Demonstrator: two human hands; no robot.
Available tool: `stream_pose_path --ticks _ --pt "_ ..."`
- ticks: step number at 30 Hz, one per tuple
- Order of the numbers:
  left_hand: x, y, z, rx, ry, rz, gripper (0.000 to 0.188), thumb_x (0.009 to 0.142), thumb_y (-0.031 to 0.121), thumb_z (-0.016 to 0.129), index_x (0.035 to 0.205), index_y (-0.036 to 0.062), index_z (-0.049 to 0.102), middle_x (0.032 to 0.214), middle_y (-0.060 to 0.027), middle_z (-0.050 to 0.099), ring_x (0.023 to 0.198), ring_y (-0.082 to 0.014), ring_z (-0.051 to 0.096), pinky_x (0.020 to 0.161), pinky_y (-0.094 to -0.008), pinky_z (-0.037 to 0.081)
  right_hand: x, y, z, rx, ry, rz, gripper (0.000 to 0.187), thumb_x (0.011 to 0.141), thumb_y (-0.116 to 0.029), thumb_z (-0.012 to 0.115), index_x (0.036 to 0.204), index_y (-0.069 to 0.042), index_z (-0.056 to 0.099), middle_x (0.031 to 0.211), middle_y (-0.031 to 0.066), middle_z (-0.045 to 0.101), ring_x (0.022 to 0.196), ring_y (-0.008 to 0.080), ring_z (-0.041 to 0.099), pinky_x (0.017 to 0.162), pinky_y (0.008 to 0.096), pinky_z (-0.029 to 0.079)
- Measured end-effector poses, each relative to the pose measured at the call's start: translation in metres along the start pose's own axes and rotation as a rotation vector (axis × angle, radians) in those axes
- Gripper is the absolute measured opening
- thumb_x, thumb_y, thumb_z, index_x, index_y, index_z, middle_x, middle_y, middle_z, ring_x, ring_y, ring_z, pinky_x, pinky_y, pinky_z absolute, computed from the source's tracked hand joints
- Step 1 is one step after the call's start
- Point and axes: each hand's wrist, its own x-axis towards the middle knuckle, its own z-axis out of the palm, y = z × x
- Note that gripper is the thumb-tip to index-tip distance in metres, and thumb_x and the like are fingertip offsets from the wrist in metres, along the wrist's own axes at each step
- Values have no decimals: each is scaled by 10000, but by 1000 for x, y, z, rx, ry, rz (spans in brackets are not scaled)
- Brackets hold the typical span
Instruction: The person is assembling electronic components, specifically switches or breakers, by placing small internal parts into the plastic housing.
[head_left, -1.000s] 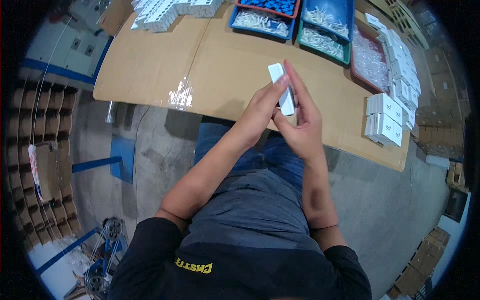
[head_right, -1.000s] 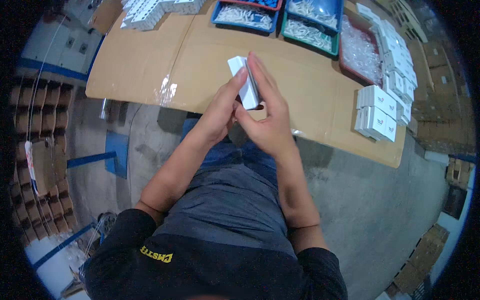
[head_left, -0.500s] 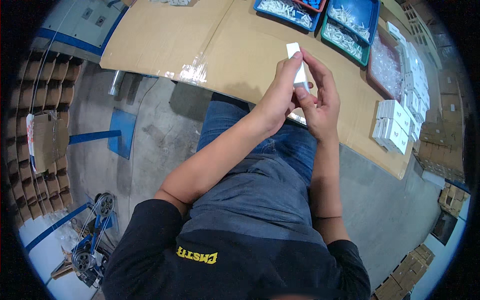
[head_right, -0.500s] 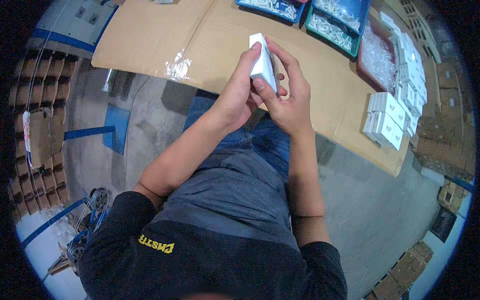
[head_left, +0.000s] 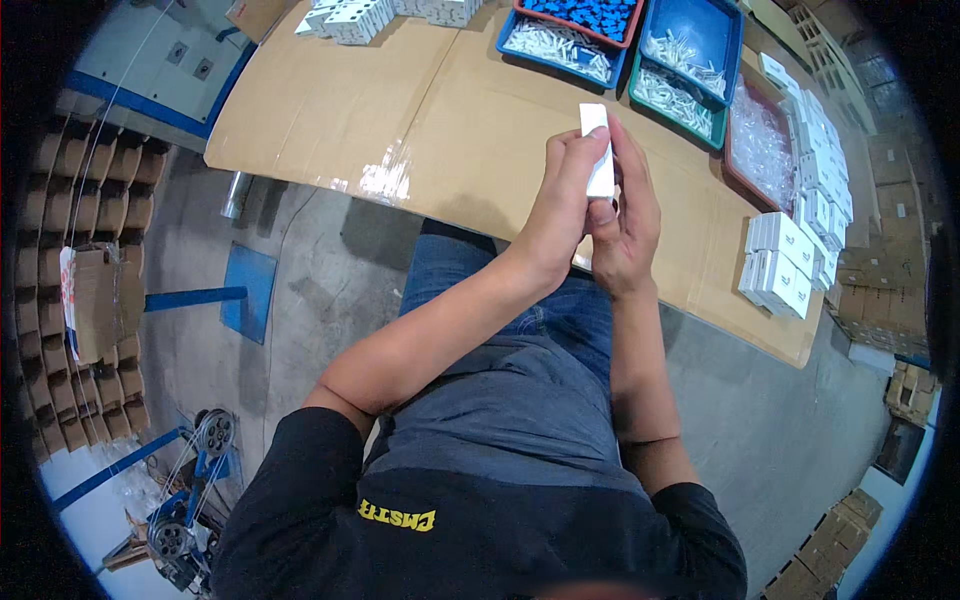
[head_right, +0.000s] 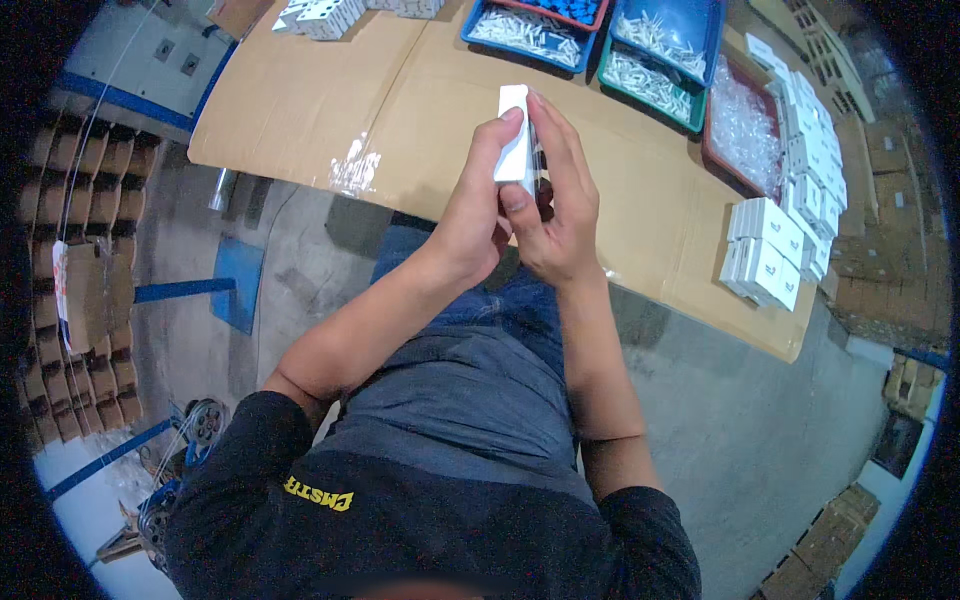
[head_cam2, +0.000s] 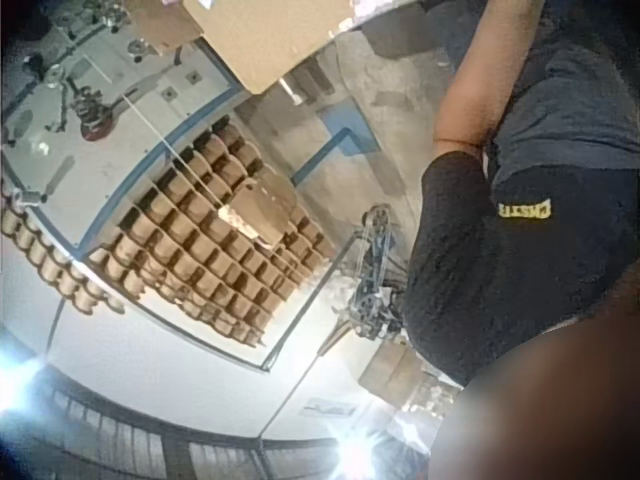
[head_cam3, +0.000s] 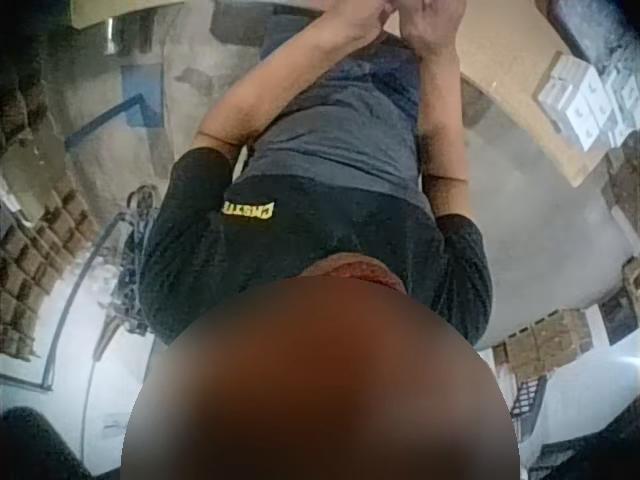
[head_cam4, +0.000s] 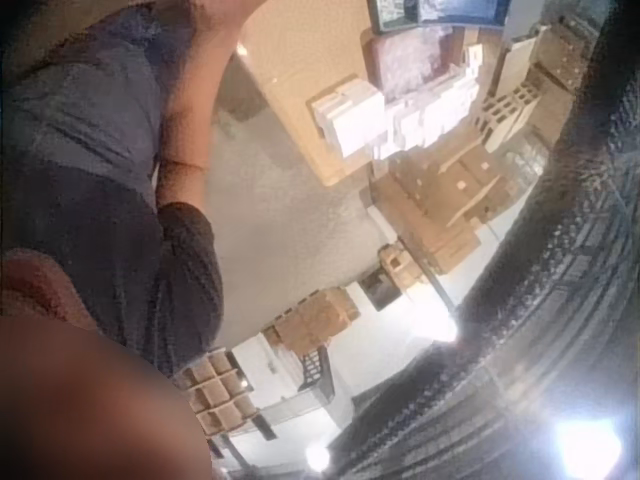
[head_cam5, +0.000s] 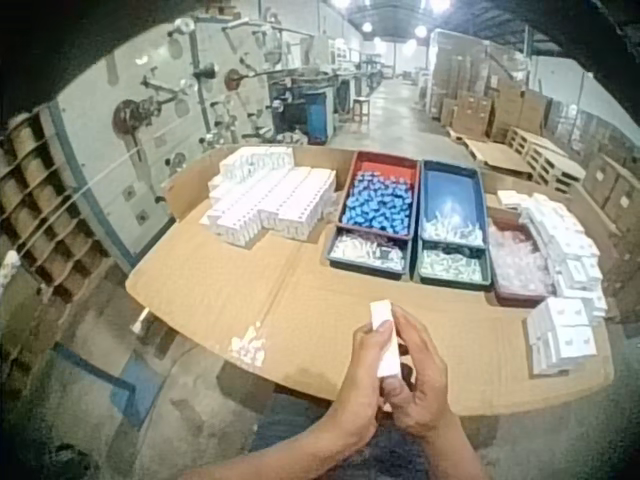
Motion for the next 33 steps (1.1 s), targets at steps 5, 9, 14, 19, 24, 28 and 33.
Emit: stream_pose_path --ticks 5,9,14,19,24,28,33 --pt "4 -6 9 49 -28 115 501 1000 501 535 1256 80 441 1004 -28 542 830 -108 563 711 -248 480 0 1 1 -46 83 -39 837 994 -625 479 1476 58 441 1464 283 488 1322 416 526 1083 452 426" --pt "-6 6 23 84 -72 119 527 1008 466 526 1325 66 396 1084 -50 520 920 -103 539 776 -241 460 7 -1 8 -38 173 -61 915 972 -709 425 1478 53 433 1458 285 485 1317 393 515 1057 455 439" --pt "-7 9 28 185 -52 112 540 1004 469 508 1367 77 434 1100 -30 529 981 -107 538 840 -245 448 0 7 4 -82 204 -82 931 976 -711 404 1451 89 444 1434 293 489 1306 397 499 1050 459 432" --pt "0 0 28 88 -76 158 498 1026 409 497 1344 48 369 1006 -49 522 669 -25 493 500 -164 404 -5 11 5 -141 203 -92 900 1016 -666 343 1434 124 448 1404 327 502 1286 436 515 1041 479 444" --pt "-2 0 25 122 -97 138 486 1031 394 485 1352 44 381 1045 -58 521 759 -36 512 544 -173 431 -6 10 6 -169 222 -95 885 1036 -643 302 1415 139 470 1368 340 534 1238 459 560 1008 482 479" --pt "-7 0 27 172 -36 113 551 1003 477 480 1364 62 450 1099 -39 529 971 -105 527 835 -244 439 -9 12 4 -190 206 -93 889 1037 -644 289 1399 143 488 1354 338 549 1225 461 584 989 470 502" --pt "-7 -4 24 187 3 95 548 1001 476 477 1350 54 450 1103 -48 523 988 -121 524 853 -257 438 -13 12 5 -199 191 -80 876 1047 -631 269 1393 141 496 1361 336 547 1235 459 585 993 465 505"
